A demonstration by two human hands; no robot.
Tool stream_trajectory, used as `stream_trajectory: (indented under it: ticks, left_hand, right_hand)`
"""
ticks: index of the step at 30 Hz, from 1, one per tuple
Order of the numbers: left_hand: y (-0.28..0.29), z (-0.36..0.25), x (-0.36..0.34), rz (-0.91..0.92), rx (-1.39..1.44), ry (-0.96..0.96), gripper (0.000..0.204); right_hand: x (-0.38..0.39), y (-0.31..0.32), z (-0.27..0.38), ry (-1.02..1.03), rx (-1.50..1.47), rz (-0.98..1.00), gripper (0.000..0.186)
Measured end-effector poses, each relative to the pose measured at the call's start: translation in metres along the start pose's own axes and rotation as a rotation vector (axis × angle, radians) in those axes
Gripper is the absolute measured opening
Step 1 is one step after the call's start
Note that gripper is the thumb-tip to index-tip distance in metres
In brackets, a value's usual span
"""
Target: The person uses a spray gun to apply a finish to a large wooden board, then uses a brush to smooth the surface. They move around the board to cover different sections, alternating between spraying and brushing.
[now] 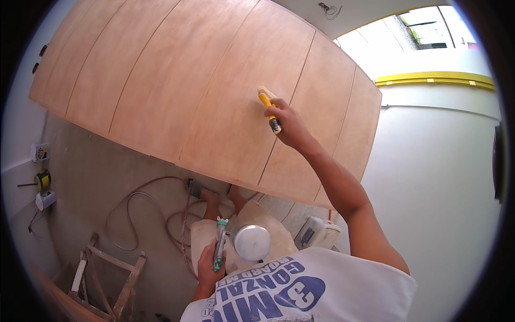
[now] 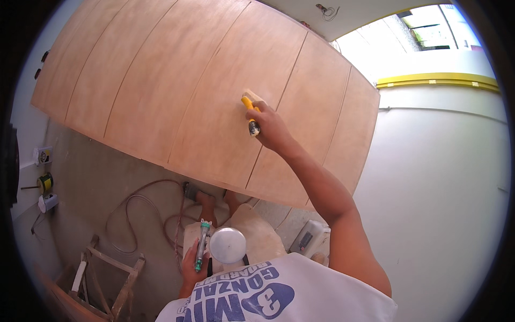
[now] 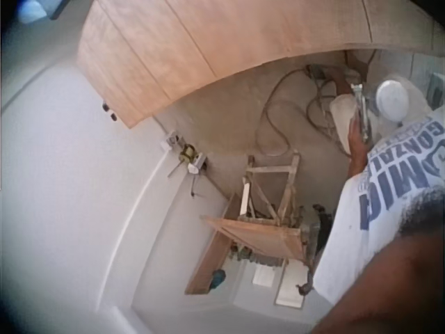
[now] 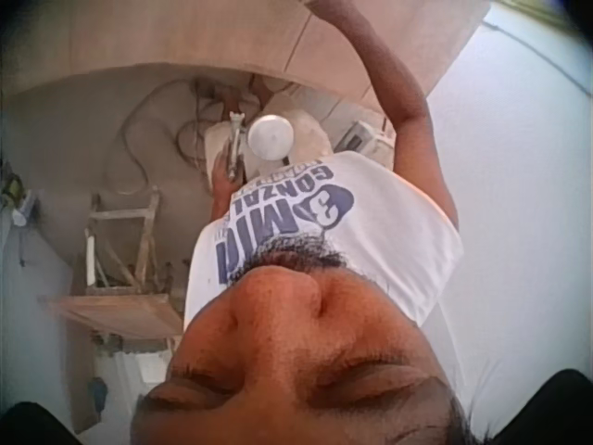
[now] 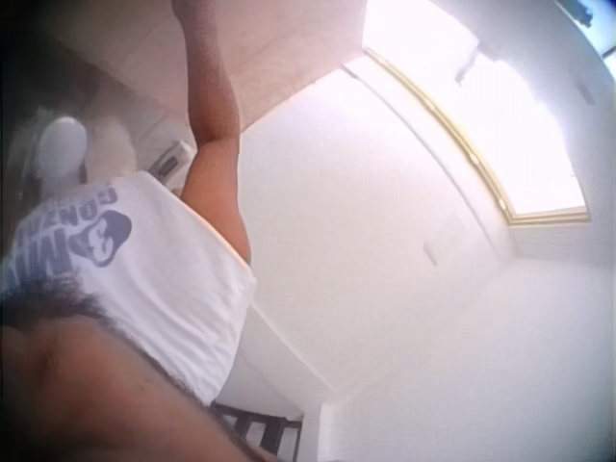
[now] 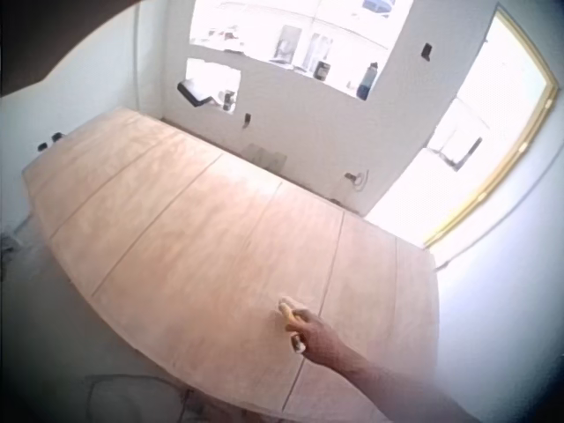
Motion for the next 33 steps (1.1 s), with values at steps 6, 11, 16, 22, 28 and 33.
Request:
stream_trajectory:
  ticks: [6, 11, 16, 22, 28, 33]
  left_hand:
    - [-0.039, -0.016, 0.009, -0.017, -0.039, 0.057, 0.056]
    - [-0.055, -0.029, 0.022, -0.155, -0.019, 0.092, 0.054]
    - [-0.064, -0.039, 0.03, -0.194, -0.026, 0.162, 0.055]
    - [-0.058, -0.038, 0.053, -0.186, 0.036, 0.223, 0.056]
    - [-0.059, -0.03, 0.057, -0.235, 0.12, 0.229, 0.057]
    - [-0.07, -0.032, 0.035, -0.211, 0.125, 0.174, 0.064]
  right_hand:
    - [0.103, -0.061, 0.04, -0.005, -0.564, 0.77, 0.018]
    - [0.061, 0.0, -0.012, -0.045, -0.232, 0.26, 0.016]
    - [0.012, -0.041, 0.083, 0.378, -0.282, 0.629, 0.02]
    - [0.015, -0.172, 0.128, 0.92, 0.049, 0.875, 0.02]
    - [0.14, -0.054, 0.039, 0.215, -0.074, 1.629, 0.019]
    - [0.078, -0.032, 0.012, 0.136, -0.238, 0.874, 0.012]
Point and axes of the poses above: each hand's wrist, its own x-axis away from the middle knuckle, its own y-axis out of the back of the hand, z = x × y, the point moved 4 cm from there along -x, towards the middle knuckle, and after that the axes turned 3 degrees about -z, right-handed, at the moved point
